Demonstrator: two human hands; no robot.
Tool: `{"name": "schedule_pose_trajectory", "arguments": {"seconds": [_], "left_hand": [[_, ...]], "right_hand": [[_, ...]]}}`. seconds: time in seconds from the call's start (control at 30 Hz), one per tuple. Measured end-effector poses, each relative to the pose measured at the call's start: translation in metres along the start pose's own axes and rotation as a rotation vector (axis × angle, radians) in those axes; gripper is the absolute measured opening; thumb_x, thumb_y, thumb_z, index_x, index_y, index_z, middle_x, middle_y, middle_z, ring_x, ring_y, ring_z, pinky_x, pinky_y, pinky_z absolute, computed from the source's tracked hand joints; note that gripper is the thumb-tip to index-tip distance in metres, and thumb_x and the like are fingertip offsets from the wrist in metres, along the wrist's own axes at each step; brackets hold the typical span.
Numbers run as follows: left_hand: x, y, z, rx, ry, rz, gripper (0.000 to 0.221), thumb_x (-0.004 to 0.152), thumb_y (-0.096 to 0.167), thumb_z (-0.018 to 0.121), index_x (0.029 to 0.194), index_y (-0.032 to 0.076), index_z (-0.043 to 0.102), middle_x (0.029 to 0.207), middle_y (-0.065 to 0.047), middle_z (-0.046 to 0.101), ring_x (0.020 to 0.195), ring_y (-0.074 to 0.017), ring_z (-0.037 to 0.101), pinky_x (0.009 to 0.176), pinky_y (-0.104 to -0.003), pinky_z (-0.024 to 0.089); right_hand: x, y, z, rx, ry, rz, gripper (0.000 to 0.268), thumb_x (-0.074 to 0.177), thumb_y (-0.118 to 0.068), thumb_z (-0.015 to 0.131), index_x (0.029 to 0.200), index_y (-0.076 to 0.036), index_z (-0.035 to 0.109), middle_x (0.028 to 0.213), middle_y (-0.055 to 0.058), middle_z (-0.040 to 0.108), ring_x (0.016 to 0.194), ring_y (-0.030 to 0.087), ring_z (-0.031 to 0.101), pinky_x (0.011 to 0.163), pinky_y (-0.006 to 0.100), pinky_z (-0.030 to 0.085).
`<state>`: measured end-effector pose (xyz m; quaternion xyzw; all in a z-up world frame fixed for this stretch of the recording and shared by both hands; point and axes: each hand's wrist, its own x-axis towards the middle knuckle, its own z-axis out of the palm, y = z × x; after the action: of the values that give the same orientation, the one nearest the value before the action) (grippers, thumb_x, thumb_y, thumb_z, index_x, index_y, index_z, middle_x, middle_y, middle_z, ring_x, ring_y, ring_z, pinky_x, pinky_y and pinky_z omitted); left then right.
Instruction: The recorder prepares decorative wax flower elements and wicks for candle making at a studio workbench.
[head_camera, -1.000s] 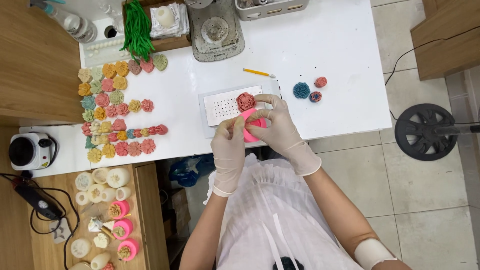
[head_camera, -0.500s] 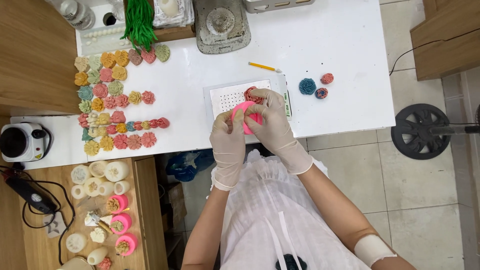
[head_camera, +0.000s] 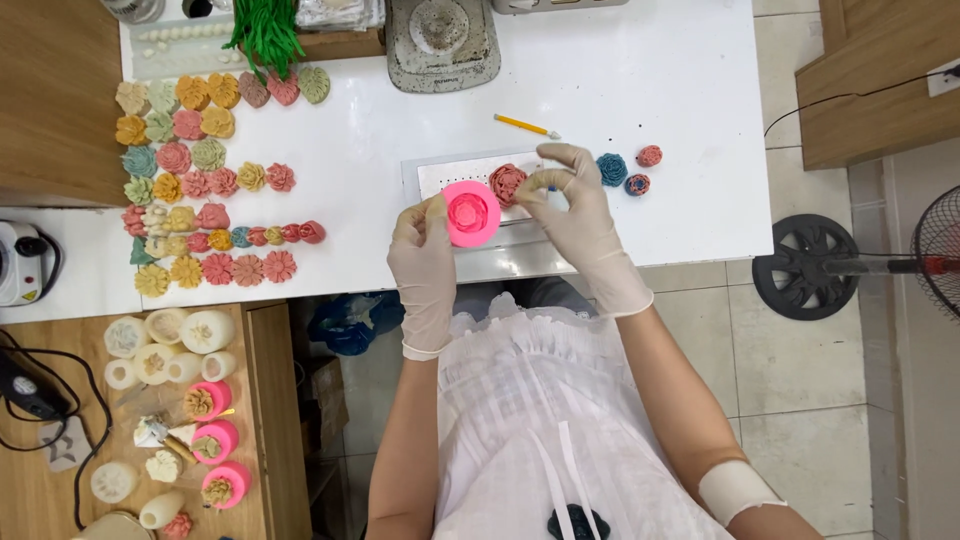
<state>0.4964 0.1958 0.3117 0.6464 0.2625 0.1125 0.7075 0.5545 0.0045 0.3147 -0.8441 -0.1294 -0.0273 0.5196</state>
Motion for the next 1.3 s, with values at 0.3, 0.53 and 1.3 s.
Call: {"name": "schedule_pose_trajectory", "arguments": {"seconds": [0.3,0.53,1.3], "left_hand": [[-0.009,0.001,-0.020,0.063,0.094,0.000,0.035,0.101,0.028,0.065,0.116,-0.004,0.069,0.101,-0.005,0.072,0.088,-0.0074,0.062,0.080,-0.022,0.053],[-0.014,-0.008,-0.023,-0.005,0.099,0.003,0.035,0.100,0.028,0.064,0.115,-0.004,0.069,0.098,-0.004,0.072,0.086,-0.0067,0.062,0.077,-0.023,0.053],[-0.008,-0.003,-0.027,-0.465,-0.218,-0.341,0.052,0.091,0.006,0.059,0.142,-0.005,0.052,0.128,-0.009,0.064,0.115,-0.0168,0.065,0.104,-0.038,0.055]], "right_hand": [[0.025,0.027,0.006,-0.318,-0.045,-0.182,0.014,0.086,-0.013,0.083,0.098,-0.008,0.079,0.135,0.015,0.059,0.128,0.034,0.052,0.109,0.042,0.044],[0.033,0.033,0.004,-0.357,-0.084,-0.206,0.011,0.088,-0.012,0.084,0.096,-0.007,0.078,0.136,0.016,0.058,0.128,0.035,0.052,0.109,0.043,0.044],[0.012,-0.052,0.000,0.034,-0.080,-0.042,0.015,0.096,-0.010,0.079,0.111,-0.010,0.078,0.105,0.006,0.066,0.091,0.017,0.067,0.079,0.027,0.057]]}}
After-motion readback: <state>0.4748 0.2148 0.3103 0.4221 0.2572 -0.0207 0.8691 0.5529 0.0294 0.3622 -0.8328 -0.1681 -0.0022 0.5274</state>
